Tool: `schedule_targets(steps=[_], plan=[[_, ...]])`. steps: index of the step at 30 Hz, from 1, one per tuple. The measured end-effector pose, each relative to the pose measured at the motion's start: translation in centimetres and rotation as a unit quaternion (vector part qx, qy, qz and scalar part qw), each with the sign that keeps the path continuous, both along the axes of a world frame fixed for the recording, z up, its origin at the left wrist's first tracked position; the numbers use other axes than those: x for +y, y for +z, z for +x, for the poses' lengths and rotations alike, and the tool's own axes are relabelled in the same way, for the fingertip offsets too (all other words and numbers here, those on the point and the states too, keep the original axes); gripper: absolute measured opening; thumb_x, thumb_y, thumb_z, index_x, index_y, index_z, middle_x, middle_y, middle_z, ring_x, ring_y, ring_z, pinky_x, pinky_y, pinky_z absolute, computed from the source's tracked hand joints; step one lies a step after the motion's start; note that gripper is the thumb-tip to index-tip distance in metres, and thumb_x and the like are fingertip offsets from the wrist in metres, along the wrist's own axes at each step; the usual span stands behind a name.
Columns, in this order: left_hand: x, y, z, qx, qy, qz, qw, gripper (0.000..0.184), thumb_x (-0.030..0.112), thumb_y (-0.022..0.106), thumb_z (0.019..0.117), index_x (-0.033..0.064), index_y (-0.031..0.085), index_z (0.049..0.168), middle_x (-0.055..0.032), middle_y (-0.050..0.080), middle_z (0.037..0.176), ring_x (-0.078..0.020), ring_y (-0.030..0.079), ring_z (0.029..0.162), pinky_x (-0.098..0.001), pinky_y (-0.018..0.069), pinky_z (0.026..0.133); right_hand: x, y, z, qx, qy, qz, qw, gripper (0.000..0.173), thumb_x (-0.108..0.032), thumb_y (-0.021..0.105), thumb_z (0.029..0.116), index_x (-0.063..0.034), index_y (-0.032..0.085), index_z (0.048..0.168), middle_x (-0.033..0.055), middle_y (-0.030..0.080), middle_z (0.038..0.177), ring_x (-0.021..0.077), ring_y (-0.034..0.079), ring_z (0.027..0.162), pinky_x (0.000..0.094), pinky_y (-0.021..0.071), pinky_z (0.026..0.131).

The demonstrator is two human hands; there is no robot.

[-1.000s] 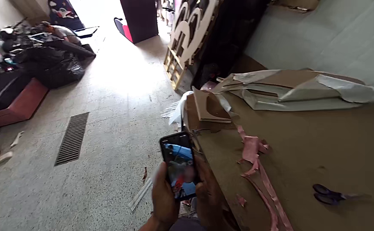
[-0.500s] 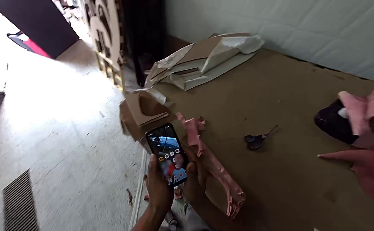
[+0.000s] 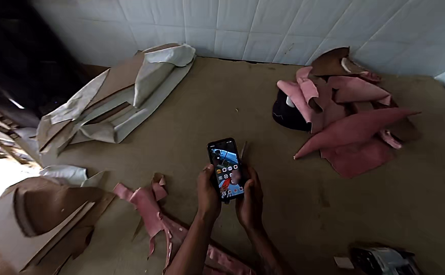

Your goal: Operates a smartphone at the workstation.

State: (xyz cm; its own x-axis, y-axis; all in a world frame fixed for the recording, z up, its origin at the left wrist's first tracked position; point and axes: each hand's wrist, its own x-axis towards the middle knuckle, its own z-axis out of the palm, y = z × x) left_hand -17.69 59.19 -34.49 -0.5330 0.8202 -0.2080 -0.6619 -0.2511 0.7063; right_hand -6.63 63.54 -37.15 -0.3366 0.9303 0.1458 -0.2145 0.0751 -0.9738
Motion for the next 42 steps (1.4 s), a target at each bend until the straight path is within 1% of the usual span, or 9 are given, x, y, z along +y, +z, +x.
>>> schedule_targets(steps=[4, 6, 8, 11, 15, 22, 28, 33, 42], plan=[[3.5, -2.6, -1.4, 0.088, -0.051, 0.027, 0.994, 0.046, 0.041, 0.038, 0.1064, 0.0158, 0.062, 0.136, -0.0174, 0.07, 0.11, -0.0258, 0.071, 0.088, -0.0437, 0.0615, 0.072, 2.6, -2.5, 0.3, 0.097, 0.055, -0.131, 0.985, 0.071, -0.063, 0.054, 0.0979, -0.0136, 0.047, 0.148, 0.0175, 0.068, 0.118, 0.0302, 0.073, 0.089, 0.0458, 0.065, 0.064], [4.0, -3.4, -2.3, 0.149, -0.054, 0.035, 0.987, 0.047, 0.036, 0.036, 0.1072, 0.0213, 0.054, 0.148, -0.0136, 0.067, 0.126, -0.0254, 0.07, 0.101, -0.0448, 0.0611, 0.079, 2.6, -3.0, 0.5, 0.12, 0.079, -0.153, 0.978, 0.066, -0.052, 0.061, 0.0998, -0.0153, 0.04, 0.151, 0.0211, 0.066, 0.118, 0.0345, 0.074, 0.085, 0.0487, 0.0646, 0.058], [4.3, -3.9, -3.0, 0.197, -0.057, 0.048, 0.978, 0.051, 0.036, 0.034, 0.1081, 0.0222, 0.046, 0.155, -0.0128, 0.061, 0.14, -0.0283, 0.066, 0.116, -0.0485, 0.0589, 0.089, 2.4, -3.8, 0.9, 0.15, 0.124, -0.157, 0.968, 0.073, -0.028, 0.072, 0.0961, -0.0174, 0.031, 0.156, 0.0254, 0.06, 0.126, 0.0415, 0.072, 0.091, 0.0547, 0.0642, 0.059], [4.2, -4.1, -3.2, 0.217, -0.048, 0.041, 0.974, 0.052, 0.038, 0.031, 0.1089, 0.0218, 0.046, 0.156, -0.0124, 0.062, 0.14, -0.0276, 0.066, 0.116, -0.0477, 0.0584, 0.091, 2.2, -4.8, 1.4, 0.149, 0.174, -0.134, 0.964, 0.089, -0.011, 0.08, 0.0859, -0.0229, 0.029, 0.158, 0.0245, 0.057, 0.134, 0.0454, 0.069, 0.104, 0.062, 0.0643, 0.072], [4.0, -3.1, -3.3, 0.248, -0.061, 0.056, 0.965, 0.053, 0.039, 0.028, 0.1091, 0.0194, 0.046, 0.155, -0.0123, 0.063, 0.139, -0.0266, 0.066, 0.116, -0.0466, 0.0589, 0.091, 2.1, -4.1, 1.0, 0.108, 0.153, -0.133, 0.973, 0.085, 0.004, 0.071, 0.0838, -0.0219, 0.032, 0.154, 0.0229, 0.061, 0.127, 0.0434, 0.071, 0.101, 0.0598, 0.0648, 0.075], [3.4, -2.1, -2.9, 0.299, -0.072, 0.046, 0.95, 0.046, 0.023, 0.037, 0.1086, 0.0175, 0.05, 0.152, -0.0111, 0.069, 0.128, -0.0238, 0.071, 0.105, -0.043, 0.0614, 0.084, 2.2, -4.1, 1.4, 0.083, 0.127, -0.101, 0.983, 0.064, -0.001, 0.068, 0.0901, -0.0175, 0.043, 0.147, 0.024, 0.062, 0.123, 0.0435, 0.072, 0.094, 0.0598, 0.0647, 0.068], [3.3, -2.0, -3.1, 0.305, -0.053, 0.045, 0.95, 0.054, 0.012, 0.042, 0.105, 0.0205, 0.041, 0.158, -0.0128, 0.069, 0.126, -0.023, 0.071, 0.103, -0.0415, 0.0606, 0.086, 2.2, -4.4, 1.6, 0.107, 0.144, -0.084, 0.98, 0.061, -0.01, 0.067, 0.0948, -0.0167, 0.042, 0.15, 0.022, 0.059, 0.128, 0.0401, 0.072, 0.096, 0.0586, 0.0648, 0.067], [3.7, -2.2, -3.4, 0.325, -0.045, 0.077, 0.941, 0.054, 0.003, 0.045, 0.103, 0.0109, 0.043, 0.157, -0.0185, 0.069, 0.123, -0.0261, 0.071, 0.103, -0.0414, 0.0609, 0.089, 2.1, -4.1, 2.0, 0.099, 0.135, -0.068, 0.984, 0.051, -0.008, 0.055, 0.0981, -0.0115, 0.044, 0.148, 0.0209, 0.062, 0.124, 0.0356, 0.073, 0.091, 0.0543, 0.0649, 0.061], [3.7, -2.3, -2.8, 0.366, -0.054, 0.084, 0.925, 0.06, -0.004, 0.052, 0.1004, 0.0088, 0.04, 0.158, -0.0196, 0.07, 0.121, -0.0289, 0.073, 0.099, -0.0428, 0.0638, 0.086, 2.4, -3.8, 2.0, 0.098, 0.097, -0.056, 0.989, 0.046, -0.02, 0.066, 0.0998, -0.0088, 0.049, 0.141, 0.0212, 0.065, 0.115, 0.0322, 0.074, 0.077, 0.0447, 0.0633, 0.048]])
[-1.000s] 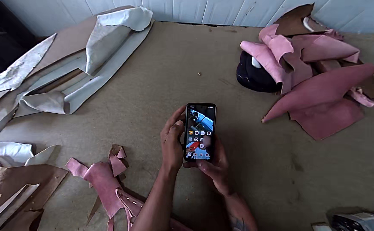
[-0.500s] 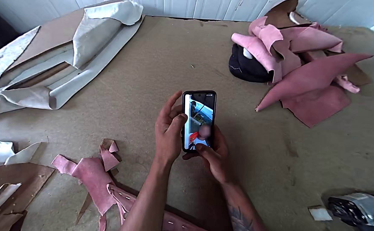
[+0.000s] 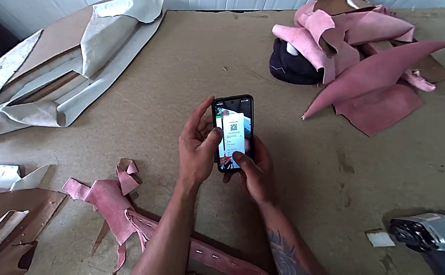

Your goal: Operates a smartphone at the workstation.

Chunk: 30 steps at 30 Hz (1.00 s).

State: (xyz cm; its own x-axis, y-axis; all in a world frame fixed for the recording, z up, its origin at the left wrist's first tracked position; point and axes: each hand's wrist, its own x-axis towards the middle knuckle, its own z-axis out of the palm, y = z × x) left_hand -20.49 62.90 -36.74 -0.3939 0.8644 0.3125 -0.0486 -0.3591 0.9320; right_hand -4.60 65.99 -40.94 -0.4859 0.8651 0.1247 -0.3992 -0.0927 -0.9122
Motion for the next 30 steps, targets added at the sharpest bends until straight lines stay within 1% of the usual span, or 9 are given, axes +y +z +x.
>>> schedule_targets(steps=[4, 7, 10, 13, 17, 21, 25, 28, 30], plan=[[-0.01, 0.06, -0.03, 0.004, 0.005, 0.002, 1.0, 0.058, -0.001, 0.052, 0.1016, 0.0094, 0.04, 0.158, -0.019, 0.069, 0.122, -0.0284, 0.072, 0.101, -0.0426, 0.063, 0.087, -0.02, 0.22, -0.01, 0.007, -0.014, -0.003, 1.0, 0.045, -0.017, 0.057, 0.1027, -0.0123, 0.045, 0.146, 0.0202, 0.064, 0.116, 0.0309, 0.073, 0.075, 0.0441, 0.0623, 0.047], [0.05, -0.12, -0.35, -0.014, -0.005, 0.018, 1.0, 0.056, 0.002, 0.042, 0.1029, 0.0096, 0.04, 0.158, -0.0198, 0.067, 0.127, -0.0294, 0.07, 0.109, -0.0462, 0.0598, 0.094, 0.12, 0.2, 0.08, 0.018, -0.04, 0.018, 0.999, 0.053, -0.016, 0.052, 0.1033, -0.0176, 0.036, 0.154, 0.0198, 0.064, 0.122, 0.0307, 0.074, 0.076, 0.0431, 0.0619, 0.046], [0.18, -0.31, -0.5, -0.023, 0.004, 0.032, 0.999, 0.059, -0.003, 0.031, 0.1015, 0.0099, 0.039, 0.159, -0.0214, 0.067, 0.127, -0.0306, 0.07, 0.106, -0.048, 0.06, 0.091, 0.21, 0.2, 0.05, 0.024, -0.061, 0.046, 0.997, 0.054, -0.015, 0.051, 0.1022, -0.0161, 0.035, 0.154, 0.0204, 0.065, 0.122, 0.0313, 0.074, 0.078, 0.0439, 0.0622, 0.047], [0.13, 0.03, -0.3, -0.012, 0.024, 0.02, 0.999, 0.061, -0.009, 0.038, 0.1022, 0.0113, 0.039, 0.159, -0.0193, 0.069, 0.125, -0.0302, 0.071, 0.107, -0.0471, 0.0608, 0.094, 0.1, 0.28, -0.15, 0.023, -0.059, 0.056, 0.996, 0.057, -0.016, 0.054, 0.1017, -0.0165, 0.035, 0.156, 0.0196, 0.063, 0.123, 0.0317, 0.074, 0.081, 0.0455, 0.0634, 0.049], [0.12, -0.04, -0.13, -0.012, 0.033, 0.011, 0.999, 0.072, -0.017, 0.045, 0.0951, 0.0133, 0.037, 0.16, -0.0174, 0.069, 0.127, -0.0288, 0.072, 0.106, -0.0444, 0.0619, 0.092, 0.01, 0.4, -0.17, 0.01, -0.061, 0.062, 0.996, 0.063, -0.013, 0.051, 0.1001, -0.0206, 0.032, 0.159, 0.0194, 0.065, 0.123, 0.0322, 0.074, 0.08, 0.0462, 0.0628, 0.048], [0.12, -0.09, -0.1, -0.017, 0.042, 0.01, 0.999, 0.073, -0.018, 0.047, 0.0937, 0.0132, 0.038, 0.16, -0.0176, 0.069, 0.126, -0.0289, 0.073, 0.104, -0.0437, 0.0626, 0.09, 0.2, 0.24, -0.13, 0.01, -0.06, 0.071, 0.996, 0.057, -0.015, 0.05, 0.1015, -0.0182, 0.037, 0.157, 0.0199, 0.064, 0.122, 0.0323, 0.074, 0.079, 0.0469, 0.0627, 0.048], [0.13, -0.17, -0.06, -0.018, 0.056, 0.005, 0.998, 0.073, -0.017, 0.048, 0.0926, 0.012, 0.039, 0.159, -0.017, 0.069, 0.126, -0.0281, 0.073, 0.103, -0.0426, 0.0629, 0.088, 0.63, 0.43, -0.27, 0.007, -0.051, 0.084, 0.995, 0.062, -0.012, 0.05, 0.1018, -0.0198, 0.032, 0.16, 0.0194, 0.064, 0.125, 0.0323, 0.074, 0.082, 0.0462, 0.0634, 0.049], [0.1, 0.0, -0.01, -0.01, 0.059, -0.005, 0.998, 0.072, -0.017, 0.049, 0.0921, 0.0123, 0.041, 0.158, -0.0156, 0.07, 0.126, -0.0273, 0.073, 0.104, -0.042, 0.0632, 0.089, 0.71, 0.34, -0.12, -0.001, -0.051, 0.093, 0.994, 0.059, -0.013, 0.05, 0.1022, -0.0192, 0.037, 0.159, 0.0178, 0.062, 0.13, 0.0318, 0.074, 0.085, 0.0468, 0.0639, 0.051], [0.04, 0.05, -0.07, -0.013, 0.061, -0.005, 0.998, 0.072, -0.017, 0.051, 0.0922, 0.0131, 0.044, 0.157, -0.0156, 0.07, 0.127, -0.0273, 0.074, 0.104, -0.042, 0.0635, 0.089, 0.66, 0.24, -0.13, -0.001, -0.052, 0.093, 0.994, 0.059, -0.013, 0.051, 0.102, -0.0197, 0.037, 0.159, 0.0178, 0.063, 0.127, 0.0318, 0.074, 0.085, 0.0474, 0.0638, 0.051]])
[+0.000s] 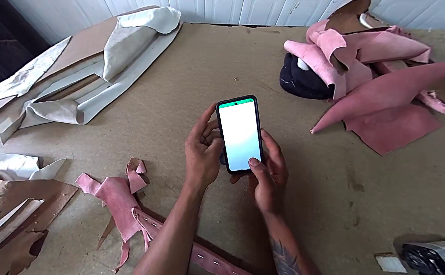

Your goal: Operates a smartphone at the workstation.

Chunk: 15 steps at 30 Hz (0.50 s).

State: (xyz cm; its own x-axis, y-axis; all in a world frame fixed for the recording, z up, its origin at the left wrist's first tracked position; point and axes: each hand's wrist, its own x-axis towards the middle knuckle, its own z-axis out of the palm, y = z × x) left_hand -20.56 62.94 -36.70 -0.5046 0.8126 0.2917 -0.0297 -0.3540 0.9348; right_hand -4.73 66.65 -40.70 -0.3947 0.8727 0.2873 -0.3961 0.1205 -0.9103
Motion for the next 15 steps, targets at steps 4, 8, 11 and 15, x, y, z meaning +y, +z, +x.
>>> schedule_targets(steps=[4, 8, 11, 15], plan=[[-0.4, 0.12, 0.33, 0.015, -0.003, -0.015, 1.0, 0.073, -0.015, 0.049, 0.0939, 0.0183, 0.042, 0.159, -0.0105, 0.069, 0.131, -0.0225, 0.074, 0.102, -0.0374, 0.0631, 0.086, -0.03, 0.13, 0.07, -0.002, 0.013, -0.002, 1.0, 0.064, -0.015, 0.052, 0.1028, -0.0237, 0.029, 0.162, 0.0173, 0.063, 0.128, 0.0324, 0.074, 0.086, 0.0472, 0.0642, 0.051], [-0.23, -0.01, 0.11, 0.009, 0.002, -0.005, 1.0, 0.073, -0.017, 0.051, 0.0922, 0.0141, 0.043, 0.158, -0.0136, 0.07, 0.128, -0.0255, 0.074, 0.102, -0.0398, 0.064, 0.087, 0.13, -0.11, -0.07, 0.007, 0.017, -0.001, 1.0, 0.06, -0.015, 0.052, 0.1026, -0.0224, 0.035, 0.16, 0.018, 0.063, 0.128, 0.0318, 0.074, 0.084, 0.0464, 0.064, 0.051], [-0.72, 0.17, 0.47, 0.021, 0.004, -0.025, 0.999, 0.076, -0.016, 0.051, 0.0934, 0.0211, 0.041, 0.159, -0.0078, 0.069, 0.132, -0.0208, 0.074, 0.099, -0.0353, 0.0633, 0.083, 0.09, 0.0, -0.11, 0.006, 0.016, -0.003, 1.0, 0.063, -0.015, 0.053, 0.1027, -0.0231, 0.031, 0.161, 0.0175, 0.063, 0.128, 0.0313, 0.074, 0.084, 0.045, 0.0641, 0.051], [-0.72, 0.12, 0.46, 0.01, 0.0, -0.017, 1.0, 0.075, -0.017, 0.051, 0.0935, 0.02, 0.042, 0.159, -0.0093, 0.069, 0.131, -0.0213, 0.074, 0.099, -0.0357, 0.0635, 0.083, 0.14, -0.18, -0.13, 0.004, 0.011, -0.008, 1.0, 0.059, -0.012, 0.05, 0.1024, -0.02, 0.037, 0.159, 0.0182, 0.063, 0.129, 0.032, 0.074, 0.085, 0.047, 0.0637, 0.05]])
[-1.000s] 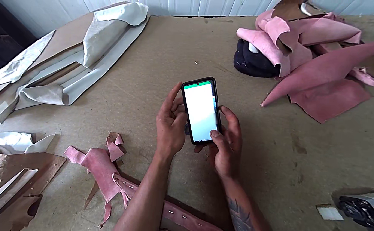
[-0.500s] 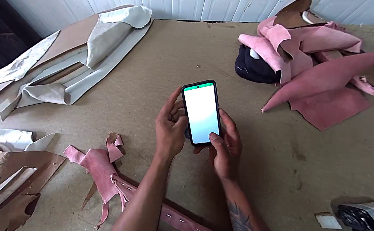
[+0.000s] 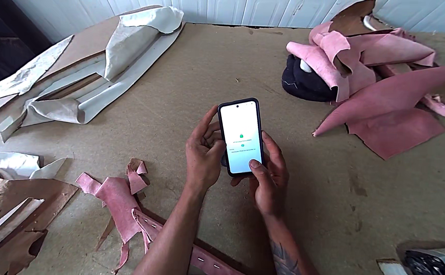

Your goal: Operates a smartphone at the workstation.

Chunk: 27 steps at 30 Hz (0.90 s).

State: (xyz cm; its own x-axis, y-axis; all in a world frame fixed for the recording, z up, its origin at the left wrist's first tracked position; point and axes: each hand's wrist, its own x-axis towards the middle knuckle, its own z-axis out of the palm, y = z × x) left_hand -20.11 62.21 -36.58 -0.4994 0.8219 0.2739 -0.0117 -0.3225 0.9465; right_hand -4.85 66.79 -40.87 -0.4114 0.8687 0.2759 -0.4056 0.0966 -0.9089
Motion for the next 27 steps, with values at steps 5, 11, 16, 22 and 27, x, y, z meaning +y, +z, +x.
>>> schedule_targets(steps=[5, 11, 16, 22, 27], plan=[[0.06, -0.07, 0.01, -0.001, 0.0, 0.004, 1.0, 0.074, -0.016, 0.051, 0.0935, 0.019, 0.042, 0.158, -0.0095, 0.069, 0.131, -0.0216, 0.074, 0.098, -0.0353, 0.0634, 0.082, -0.1, 0.02, 0.02, 0.017, 0.011, -0.011, 1.0, 0.063, -0.014, 0.05, 0.102, -0.0218, 0.03, 0.161, 0.0188, 0.062, 0.132, 0.0332, 0.074, 0.089, 0.047, 0.0637, 0.051], [0.64, -0.35, -0.45, -0.011, 0.003, 0.027, 1.0, 0.07, -0.018, 0.052, 0.0913, 0.0093, 0.045, 0.156, -0.0171, 0.071, 0.125, -0.0279, 0.074, 0.102, -0.0418, 0.0641, 0.088, -0.23, -0.01, 0.07, -0.002, -0.012, 0.001, 1.0, 0.058, -0.01, 0.049, 0.1014, -0.0181, 0.038, 0.158, 0.0189, 0.062, 0.13, 0.0333, 0.074, 0.087, 0.048, 0.0636, 0.05], [0.61, -0.5, -0.36, -0.016, 0.003, 0.048, 0.999, 0.07, -0.018, 0.052, 0.091, 0.007, 0.045, 0.156, -0.0196, 0.07, 0.126, -0.0296, 0.073, 0.104, -0.0431, 0.0632, 0.09, -0.3, -0.09, 0.0, 0.011, -0.013, 0.002, 1.0, 0.057, -0.007, 0.049, 0.1016, -0.0189, 0.041, 0.157, 0.0196, 0.063, 0.128, 0.0333, 0.074, 0.085, 0.0482, 0.0639, 0.05], [0.66, -0.31, -0.08, -0.014, -0.001, 0.047, 0.999, 0.07, -0.019, 0.052, 0.0904, 0.0066, 0.045, 0.155, -0.0193, 0.071, 0.124, -0.0289, 0.074, 0.101, -0.0419, 0.0637, 0.088, -0.22, 0.08, 0.21, 0.018, 0.013, -0.002, 1.0, 0.063, -0.01, 0.051, 0.1002, -0.0205, 0.031, 0.159, 0.0187, 0.063, 0.129, 0.0331, 0.074, 0.084, 0.0468, 0.0636, 0.05], [0.67, -0.29, -0.2, -0.016, 0.004, 0.05, 0.999, 0.068, -0.019, 0.051, 0.0906, 0.0055, 0.047, 0.154, -0.0202, 0.071, 0.123, -0.0298, 0.074, 0.101, -0.0425, 0.0635, 0.088, -0.48, 0.13, -0.07, 0.028, 0.024, 0.002, 0.999, 0.071, -0.008, 0.052, 0.0996, -0.0253, 0.024, 0.163, 0.0184, 0.062, 0.13, 0.0334, 0.074, 0.085, 0.047, 0.0639, 0.051]])
